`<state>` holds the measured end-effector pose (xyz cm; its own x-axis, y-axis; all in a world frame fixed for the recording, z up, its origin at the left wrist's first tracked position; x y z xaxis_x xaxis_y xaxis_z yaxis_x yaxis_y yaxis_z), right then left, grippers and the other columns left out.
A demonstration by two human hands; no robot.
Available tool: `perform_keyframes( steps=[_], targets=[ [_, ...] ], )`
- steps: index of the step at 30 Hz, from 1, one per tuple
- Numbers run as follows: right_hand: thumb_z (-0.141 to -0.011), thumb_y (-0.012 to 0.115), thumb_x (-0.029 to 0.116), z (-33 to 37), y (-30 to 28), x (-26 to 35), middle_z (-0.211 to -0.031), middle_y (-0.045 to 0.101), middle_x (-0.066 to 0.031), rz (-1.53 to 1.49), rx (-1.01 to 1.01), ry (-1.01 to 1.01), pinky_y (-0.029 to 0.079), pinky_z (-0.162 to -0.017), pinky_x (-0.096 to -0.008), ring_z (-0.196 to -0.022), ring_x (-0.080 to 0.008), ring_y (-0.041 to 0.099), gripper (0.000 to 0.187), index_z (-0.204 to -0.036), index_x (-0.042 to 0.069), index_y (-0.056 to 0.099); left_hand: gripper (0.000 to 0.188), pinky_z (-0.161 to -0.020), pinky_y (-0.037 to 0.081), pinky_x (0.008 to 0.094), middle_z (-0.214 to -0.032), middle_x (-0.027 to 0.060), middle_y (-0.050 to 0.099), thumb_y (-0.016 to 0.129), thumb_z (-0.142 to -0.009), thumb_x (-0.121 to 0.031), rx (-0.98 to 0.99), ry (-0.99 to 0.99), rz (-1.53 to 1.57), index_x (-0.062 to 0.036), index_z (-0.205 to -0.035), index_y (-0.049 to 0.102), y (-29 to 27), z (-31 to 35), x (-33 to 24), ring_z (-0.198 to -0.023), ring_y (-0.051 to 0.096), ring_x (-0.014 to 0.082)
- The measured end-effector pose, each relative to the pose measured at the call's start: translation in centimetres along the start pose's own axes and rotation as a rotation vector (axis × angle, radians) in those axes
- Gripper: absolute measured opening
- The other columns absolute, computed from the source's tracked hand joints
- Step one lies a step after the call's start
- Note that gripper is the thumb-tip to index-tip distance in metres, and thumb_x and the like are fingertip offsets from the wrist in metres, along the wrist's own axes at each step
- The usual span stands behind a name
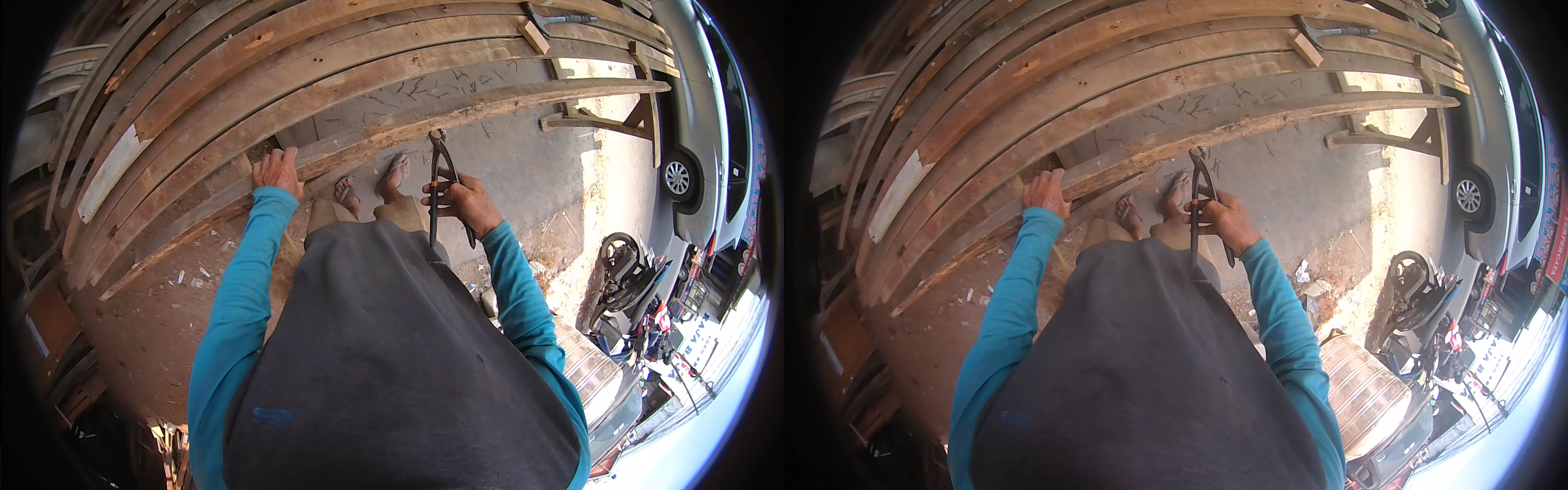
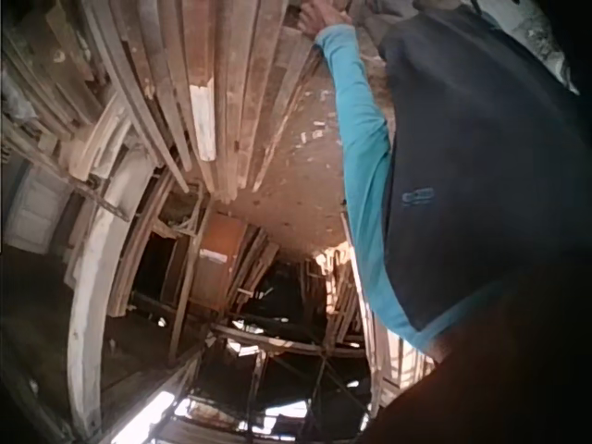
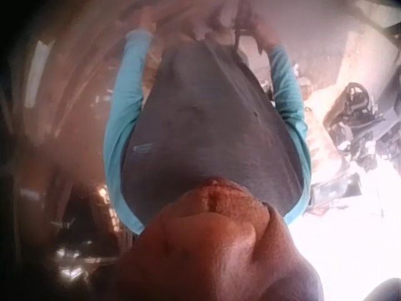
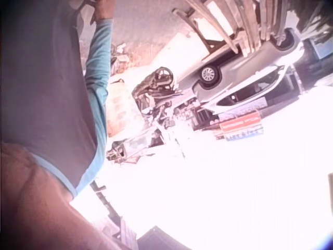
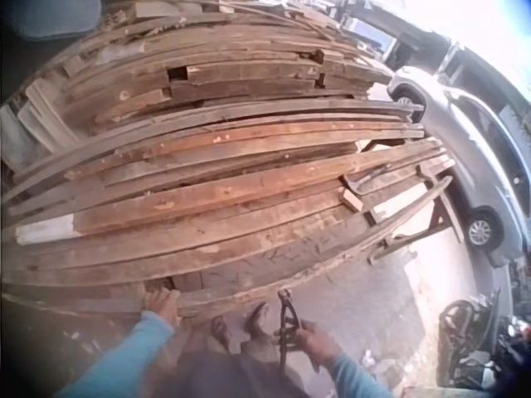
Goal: The person removes nails from long wooden planks using a hammer and pincers, working through a stack of timber in an outdoor workshop.
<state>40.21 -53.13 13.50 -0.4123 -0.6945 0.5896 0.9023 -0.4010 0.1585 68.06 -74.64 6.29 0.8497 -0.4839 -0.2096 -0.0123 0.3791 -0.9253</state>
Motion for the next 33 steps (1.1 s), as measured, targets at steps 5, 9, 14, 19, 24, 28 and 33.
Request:
perform_keyframes(
  steps=[5,9,14,19,24,28,33],
  targets=[
    [-0.092,0.038,0.006,-1.2,-1.2,0.9,-0.118,0.063,-0.0247,0.013,0.079,0.088,0.060,-0.090,-0.0453,-0.105,-0.0366,0.069,0.052,-0.141,-0.011,0.037,0.071,-0.099,0.040,0.0475,-0.114,0.0108,0.058,0.088,-0.062,-0.013,-0.031,0.001,0.007,-0.0171,-0.126,0.056,-0.6,0.6,-0.6,-0.113,0.055,0.0341],
    [-0.096,0.038,0.010,-1.3,-2.0,1.0,-0.102,0.064,-0.0187,-0.099,0.077,0.224,0.061,-0.074,-0.0408,-0.085,-0.0289,0.069,0.045,-0.137,-0.007,0.042,0.073,-0.098,0.040,0.0479,-0.112,0.0114,0.057,0.088,-0.062,-0.015,-0.086,0.029,0.002,-0.0165,-0.126,0.055,-0.9,1.1,-0.8,-0.111,0.055,0.0336],
    [-0.097,0.047,0.016,-2.3,2.0,-2.0,-0.072,0.042,0.0015,-0.298,-0.017,0.164,0.031,-0.046,-0.0241,-0.055,-0.0077,0.035,0.015,-0.106,0.005,0.053,0.072,-0.096,0.041,0.0479,-0.111,0.0117,0.057,0.089,-0.063,-0.018,-0.086,0.041,-0.026,-0.0165,-0.126,0.054,-1.1,0.3,-0.8,-0.110,0.055,0.0332],
    [-0.100,0.050,0.024,-4.3,3.6,-4.2,-0.073,0.047,0.0002,-0.188,-0.252,-0.144,0.034,-0.045,-0.0270,-0.051,-0.0095,0.041,0.021,-0.106,0.004,0.052,0.069,-0.098,0.041,0.0474,-0.116,0.0128,0.057,0.087,-0.068,-0.019,0.074,-0.009,-0.014,-0.0168,-0.129,0.054,-0.3,-0.1,-0.2,-0.115,0.055,0.0341],
    [-0.102,0.049,0.026,-10.6,5.1,-7.4,-0.076,0.055,-0.0072,0.284,-0.731,-0.526,0.043,-0.051,-0.0361,-0.056,-0.0174,0.051,0.027,-0.107,-0.001,0.049,0.074,-0.109,0.038,0.0496,-0.134,0.0145,0.055,0.085,-0.073,-0.022,0.292,-0.086,-0.001,-0.0155,-0.137,0.050,0.1,-1.7,0.5,-0.129,0.050,0.0349],
    [-0.098,0.049,0.022,-6.8,5.0,-4.5,-0.114,0.057,-0.0384,0.300,-0.582,-0.371,0.040,-0.095,-0.0538,-0.108,-0.0537,0.054,0.035,-0.118,-0.006,0.047,0.081,-0.114,0.039,0.0455,-0.146,0.0157,0.052,0.083,-0.075,-0.022,0.478,-0.162,0.064,-0.0154,-0.147,0.045,-0.1,-1.7,0.3,-0.136,0.048,0.0330],
    [-0.096,0.053,0.017,-7.4,4.5,-4.2,-0.103,0.060,-0.0367,0.515,-0.596,-0.344,0.043,-0.086,-0.0573,-0.099,-0.0555,0.057,0.031,-0.117,-0.002,0.042,0.079,-0.108,0.045,0.0424,-0.138,0.0175,0.060,0.082,-0.074,-0.020,0.493,-0.132,0.072,-0.0129,-0.145,0.048,0.0,-2.6,0.8,-0.129,0.055,0.0345]
  ],
)
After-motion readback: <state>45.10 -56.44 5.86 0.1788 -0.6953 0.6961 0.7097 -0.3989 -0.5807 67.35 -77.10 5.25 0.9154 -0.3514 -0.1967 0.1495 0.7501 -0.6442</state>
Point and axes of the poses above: each hand's wrist, its own z-axis away from the middle knuckle, its own y-axis out of the palm, x = y × z, the point moved 8 cm from there along -z, towards the middle knuckle
